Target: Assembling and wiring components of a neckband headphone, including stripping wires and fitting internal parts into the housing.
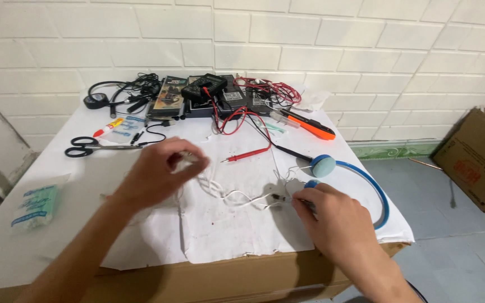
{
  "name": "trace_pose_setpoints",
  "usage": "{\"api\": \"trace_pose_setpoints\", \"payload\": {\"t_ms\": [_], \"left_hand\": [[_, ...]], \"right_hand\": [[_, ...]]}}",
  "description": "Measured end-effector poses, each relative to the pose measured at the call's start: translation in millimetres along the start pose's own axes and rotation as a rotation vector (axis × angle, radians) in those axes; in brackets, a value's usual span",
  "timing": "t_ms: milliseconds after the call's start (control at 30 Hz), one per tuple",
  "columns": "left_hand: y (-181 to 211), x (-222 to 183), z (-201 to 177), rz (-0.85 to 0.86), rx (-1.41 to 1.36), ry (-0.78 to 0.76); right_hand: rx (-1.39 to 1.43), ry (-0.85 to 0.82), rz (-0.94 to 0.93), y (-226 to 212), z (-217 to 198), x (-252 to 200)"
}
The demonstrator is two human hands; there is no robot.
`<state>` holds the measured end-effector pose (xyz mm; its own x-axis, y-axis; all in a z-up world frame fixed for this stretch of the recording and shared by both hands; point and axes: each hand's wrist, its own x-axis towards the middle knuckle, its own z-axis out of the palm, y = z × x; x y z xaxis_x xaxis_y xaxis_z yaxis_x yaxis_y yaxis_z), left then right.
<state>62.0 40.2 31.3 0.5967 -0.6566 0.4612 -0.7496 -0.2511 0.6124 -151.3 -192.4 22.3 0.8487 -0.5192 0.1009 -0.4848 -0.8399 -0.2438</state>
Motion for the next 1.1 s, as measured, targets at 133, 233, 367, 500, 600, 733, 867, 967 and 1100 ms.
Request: {"api": "trace_pose_setpoints", "payload": {"t_ms": [133,233,367,500,600,733,867,967,1100], "left_hand": [[21,-7,-8,-0.164,0.022,-0.127],[37,-17,6,-0.094,-0.232,-0.369],[80,-22,30,-0.290,-0.084,-0.502],[73,-14,53,-0.421,-0.530,-0.565],[79,-4,46,-0.528,-0.280,-0.624],[62,-6,53,-0.409,-0.015,-0.560],[42,-7,60,-0.227,0.434,-0.531],[20,-6,59,-0.079,0.614,-0.487],[-7,-4,48,-0.178,0.779,-0.338]], "right_hand": [[0.372,-0.044,0.149,19,-25,-5],[0.718,-0.058,0.032,32,-27,-6],[0.722,-0.120,-0.034,22,-12,-15],[0.490,-0.052,-0.170,14,11,-23],[0.595,-0.103,-0.198,24,18,-24],[0.529,0.140,-0.429,25,21,-23],[0.273,0.151,-0.480,5,29,-8],[0.127,0.132,-0.464,-3,40,10],[-0.212,0.250,-0.446,-12,36,32]]}}
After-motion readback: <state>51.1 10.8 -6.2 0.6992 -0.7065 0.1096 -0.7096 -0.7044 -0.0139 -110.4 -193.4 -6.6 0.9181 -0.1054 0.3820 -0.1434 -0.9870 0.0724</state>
